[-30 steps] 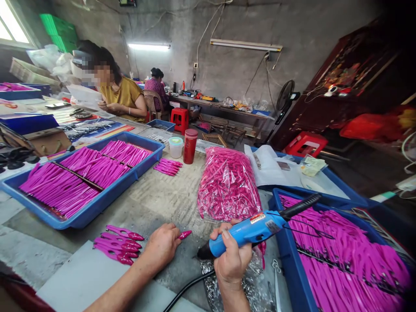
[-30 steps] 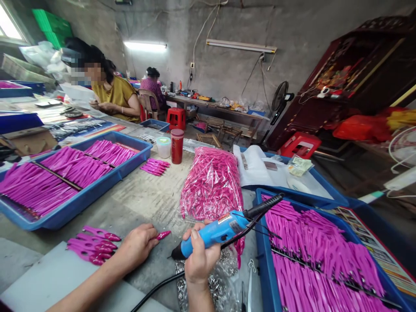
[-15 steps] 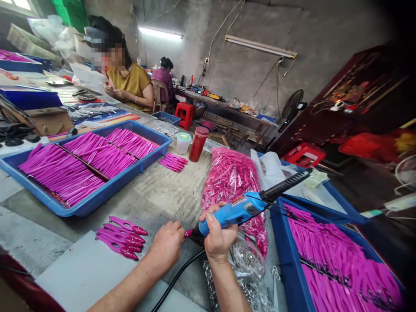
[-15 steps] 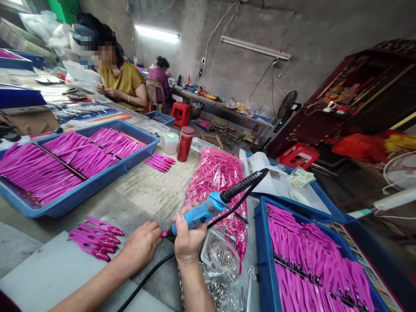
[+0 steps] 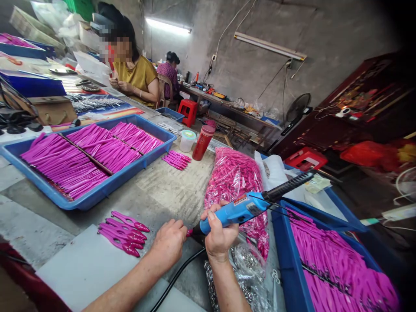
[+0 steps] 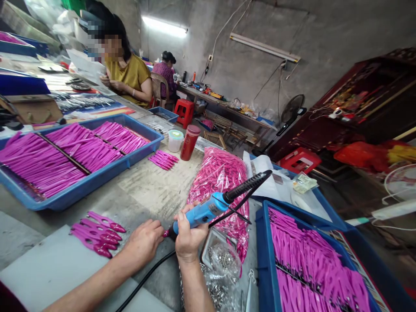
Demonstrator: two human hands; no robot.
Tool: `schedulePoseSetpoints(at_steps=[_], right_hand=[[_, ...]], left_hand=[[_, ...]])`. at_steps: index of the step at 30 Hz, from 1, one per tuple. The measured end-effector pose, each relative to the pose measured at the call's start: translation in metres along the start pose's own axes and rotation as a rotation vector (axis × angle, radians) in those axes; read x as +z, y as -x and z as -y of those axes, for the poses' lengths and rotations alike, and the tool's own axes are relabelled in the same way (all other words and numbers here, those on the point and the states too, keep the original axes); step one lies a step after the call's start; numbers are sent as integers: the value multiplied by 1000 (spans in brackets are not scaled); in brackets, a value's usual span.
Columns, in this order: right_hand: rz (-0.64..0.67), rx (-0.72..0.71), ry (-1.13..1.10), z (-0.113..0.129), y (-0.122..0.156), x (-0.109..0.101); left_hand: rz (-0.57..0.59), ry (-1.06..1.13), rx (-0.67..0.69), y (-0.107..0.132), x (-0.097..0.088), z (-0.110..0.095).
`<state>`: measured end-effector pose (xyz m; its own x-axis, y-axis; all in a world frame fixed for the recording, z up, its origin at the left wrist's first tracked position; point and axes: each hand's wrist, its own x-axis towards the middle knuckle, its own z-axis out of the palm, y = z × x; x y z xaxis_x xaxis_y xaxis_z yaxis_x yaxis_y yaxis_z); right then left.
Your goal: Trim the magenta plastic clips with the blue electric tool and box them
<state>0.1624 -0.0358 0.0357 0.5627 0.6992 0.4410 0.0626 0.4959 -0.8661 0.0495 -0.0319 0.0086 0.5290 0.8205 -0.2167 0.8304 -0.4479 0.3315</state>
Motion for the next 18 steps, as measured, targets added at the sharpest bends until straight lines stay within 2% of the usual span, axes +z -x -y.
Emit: schedulePoseSetpoints(at_steps=[9, 18], right_hand=[[44, -17, 3, 2, 2, 7], [71, 39, 82, -22, 9, 8]], left_hand=[[28, -11, -15, 1, -7, -4], [8, 10, 6, -2, 1, -2]])
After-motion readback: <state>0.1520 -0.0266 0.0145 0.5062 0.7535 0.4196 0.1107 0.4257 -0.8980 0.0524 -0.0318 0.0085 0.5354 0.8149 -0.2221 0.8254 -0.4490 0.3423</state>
